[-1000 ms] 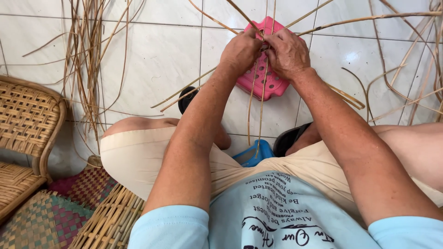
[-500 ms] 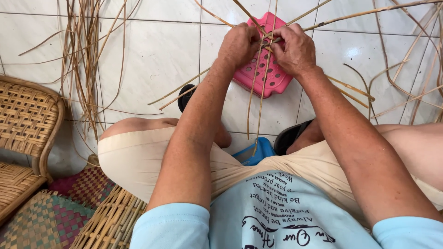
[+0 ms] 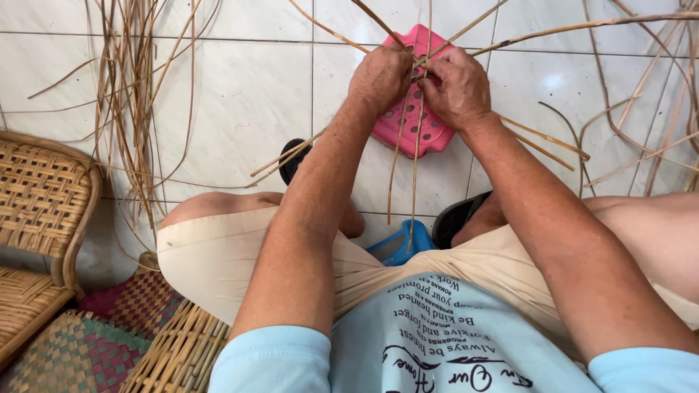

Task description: The person is weaving thin wooden strips through a template and around a form to construct the base of a basket.

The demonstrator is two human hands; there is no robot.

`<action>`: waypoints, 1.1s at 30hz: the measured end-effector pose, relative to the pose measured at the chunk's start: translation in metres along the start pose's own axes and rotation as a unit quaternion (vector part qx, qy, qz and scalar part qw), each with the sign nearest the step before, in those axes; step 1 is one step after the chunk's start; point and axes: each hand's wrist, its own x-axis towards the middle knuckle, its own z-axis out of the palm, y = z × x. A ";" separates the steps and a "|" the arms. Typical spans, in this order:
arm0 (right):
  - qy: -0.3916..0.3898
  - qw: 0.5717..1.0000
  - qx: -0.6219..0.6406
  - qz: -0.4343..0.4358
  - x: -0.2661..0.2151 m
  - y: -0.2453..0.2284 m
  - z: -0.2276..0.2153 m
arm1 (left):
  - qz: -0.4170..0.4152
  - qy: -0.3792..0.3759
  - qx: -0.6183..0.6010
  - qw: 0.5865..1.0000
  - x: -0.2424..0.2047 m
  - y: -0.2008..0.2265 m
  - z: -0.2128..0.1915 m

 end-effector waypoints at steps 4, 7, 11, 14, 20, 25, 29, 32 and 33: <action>-0.017 1.000 0.005 0.014 0.007 -0.004 -0.009 | 0.016 -0.008 0.030 0.999 0.002 0.005 -0.008; -0.142 0.981 0.040 0.125 0.009 0.001 -0.020 | -0.048 -0.064 -0.004 0.997 -0.001 0.012 -0.017; -0.098 0.972 0.141 0.163 0.007 0.015 -0.027 | -0.058 -0.090 -0.047 0.993 0.000 0.006 -0.030; -0.074 0.977 0.133 0.151 0.003 0.017 -0.023 | -0.062 -0.112 -0.044 0.991 0.000 0.006 -0.031; -0.088 0.989 0.078 0.085 0.008 -0.009 -0.029 | -0.028 -0.084 -0.031 0.996 0.003 -0.004 -0.018; -0.068 0.995 0.033 0.068 0.006 -0.003 -0.010 | -0.034 -0.041 -0.046 0.998 0.001 -0.005 -0.013; -0.055 0.996 0.017 0.074 0.009 -0.010 -0.010 | -0.043 -0.040 -0.059 0.997 0.003 -0.007 -0.009; -0.049 0.997 0.004 0.058 0.009 -0.012 -0.009 | -0.043 -0.033 -0.059 0.997 0.002 -0.011 -0.005; -0.044 0.998 -0.007 0.040 0.008 -0.013 -0.009 | -0.036 -0.024 -0.060 0.997 0.001 -0.011 -0.003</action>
